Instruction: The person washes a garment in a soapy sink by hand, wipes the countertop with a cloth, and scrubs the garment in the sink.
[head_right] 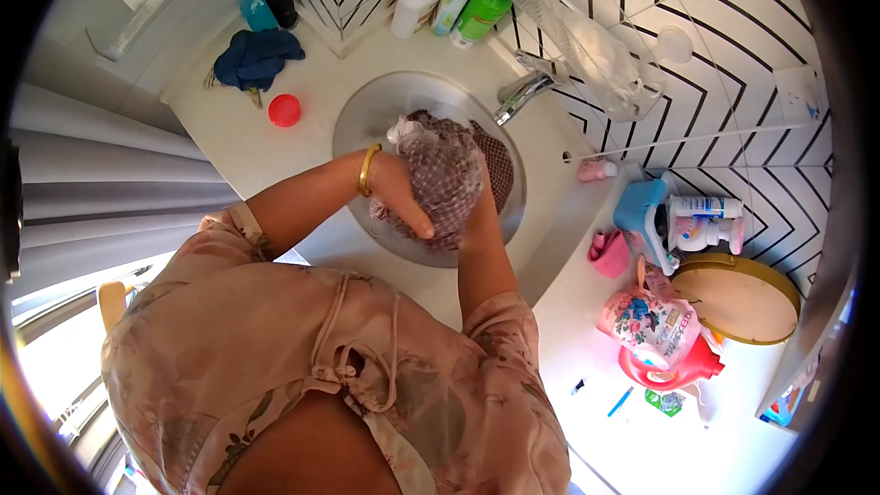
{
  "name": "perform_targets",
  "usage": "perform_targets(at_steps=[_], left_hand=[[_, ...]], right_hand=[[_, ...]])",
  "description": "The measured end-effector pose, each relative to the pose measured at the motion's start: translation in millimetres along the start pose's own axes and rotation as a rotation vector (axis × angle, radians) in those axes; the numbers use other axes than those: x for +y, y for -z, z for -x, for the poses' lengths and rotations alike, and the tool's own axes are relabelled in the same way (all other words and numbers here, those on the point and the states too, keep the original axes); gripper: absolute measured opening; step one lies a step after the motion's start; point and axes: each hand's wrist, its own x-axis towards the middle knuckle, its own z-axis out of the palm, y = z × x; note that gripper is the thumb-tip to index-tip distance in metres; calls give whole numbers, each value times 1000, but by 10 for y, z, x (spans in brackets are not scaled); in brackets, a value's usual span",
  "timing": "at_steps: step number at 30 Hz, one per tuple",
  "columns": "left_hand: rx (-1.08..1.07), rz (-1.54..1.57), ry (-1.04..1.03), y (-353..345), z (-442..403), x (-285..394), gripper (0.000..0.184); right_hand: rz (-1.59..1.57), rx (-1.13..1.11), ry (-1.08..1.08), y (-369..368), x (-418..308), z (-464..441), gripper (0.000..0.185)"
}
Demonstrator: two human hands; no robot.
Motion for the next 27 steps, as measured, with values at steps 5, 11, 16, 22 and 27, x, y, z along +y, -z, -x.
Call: perform_targets(at_steps=[5, 11, 16, 22, 27], left_hand=[[233, 359, 59, 100, -22, -744, 57], [641, 332, 519, 313, -308, -1840, 78], [615, 38, 617, 77, -558, -1705, 92], [789, 1250, 427, 468, -595, -2159, 87], [818, 1065, 553, 836, -933, -2038, 72]], right_hand=[[-41, 335, 54, 831, -68, -306, 30], [-15, 478, 231, 1075, -187, -540, 25], [179, 610, 128, 1289, -219, -744, 36], [1768, 475, 432, 1236, 89, -862, 66], [2164, 535, -47, 1297, 187, -1079, 57]])
